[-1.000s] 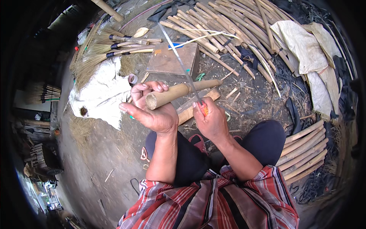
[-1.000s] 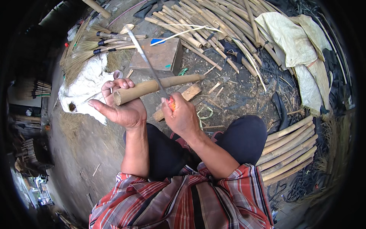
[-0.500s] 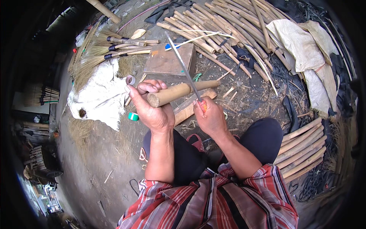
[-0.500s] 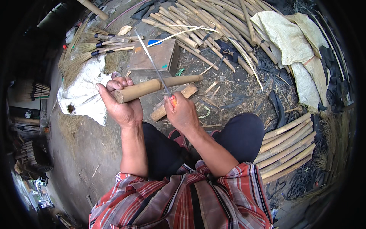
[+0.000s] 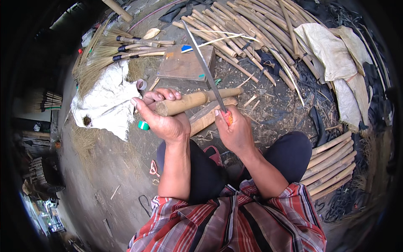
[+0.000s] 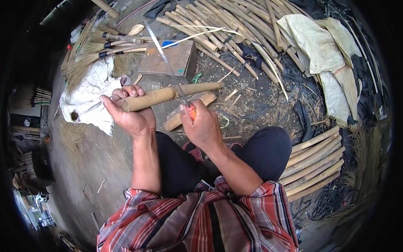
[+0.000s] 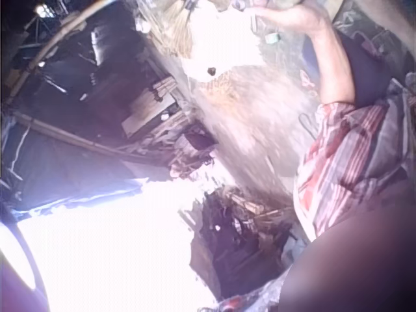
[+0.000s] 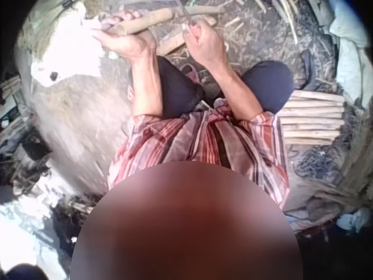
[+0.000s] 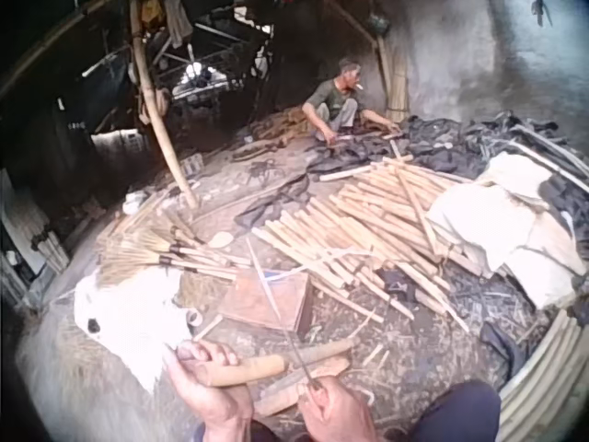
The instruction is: The person sits on the floor and uses a knife to shave and shape the ends of wooden sticks. They repeatedly pick up sticks, carve them, and place them aside. Later, they stand and handle bundles of straw brooms, moving them within the workshop.
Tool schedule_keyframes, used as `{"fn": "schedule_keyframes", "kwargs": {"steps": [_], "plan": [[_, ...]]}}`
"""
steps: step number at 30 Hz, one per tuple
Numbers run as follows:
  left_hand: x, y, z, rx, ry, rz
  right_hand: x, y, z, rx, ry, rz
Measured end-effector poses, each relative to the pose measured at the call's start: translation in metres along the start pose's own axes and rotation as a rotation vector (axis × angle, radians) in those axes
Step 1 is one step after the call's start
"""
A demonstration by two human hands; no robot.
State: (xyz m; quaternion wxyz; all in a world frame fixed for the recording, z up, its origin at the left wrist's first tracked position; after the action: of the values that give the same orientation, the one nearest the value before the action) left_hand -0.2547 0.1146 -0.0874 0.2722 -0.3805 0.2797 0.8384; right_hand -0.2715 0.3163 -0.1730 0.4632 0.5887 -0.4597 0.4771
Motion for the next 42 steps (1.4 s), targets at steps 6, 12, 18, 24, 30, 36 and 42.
{"fn": "schedule_keyframes", "kwargs": {"steps": [6,12,18,24,30,36,42], "plan": [[0.007,0.001,0.009,0.114,-0.017,-0.120,-0.002,0.000,-0.003,0.004,-0.144,0.081],[0.010,0.004,0.006,0.119,-0.047,-0.130,0.015,-0.002,0.005,0.084,0.014,-0.073],[-0.004,0.003,0.002,0.131,-0.028,0.073,0.004,0.001,-0.004,0.006,-0.204,0.101],[-0.001,0.000,0.006,0.058,0.056,0.058,0.043,-0.010,-0.002,0.049,-0.114,-0.162],[-0.002,-0.007,0.022,0.080,0.062,0.009,0.045,-0.009,-0.002,0.053,-0.225,-0.039],[0.003,-0.013,0.032,0.090,0.062,-0.013,0.082,-0.028,-0.023,-0.078,-0.107,-0.266],[0.003,-0.020,0.050,0.176,0.105,0.010,0.059,-0.017,-0.021,-0.034,-0.436,0.030]]}}
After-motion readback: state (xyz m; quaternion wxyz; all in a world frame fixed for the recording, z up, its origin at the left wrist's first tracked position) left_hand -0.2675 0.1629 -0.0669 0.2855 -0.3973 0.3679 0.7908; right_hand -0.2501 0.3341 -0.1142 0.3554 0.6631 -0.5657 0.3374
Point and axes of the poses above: each hand's wrist, its own y-axis towards the middle knuckle, its own z-axis out of the palm, x = y × z, the point moved 9 cm from there along y, towards the middle knuckle, and after that the axes turned 10 degrees about y, right-handed, at the moved point
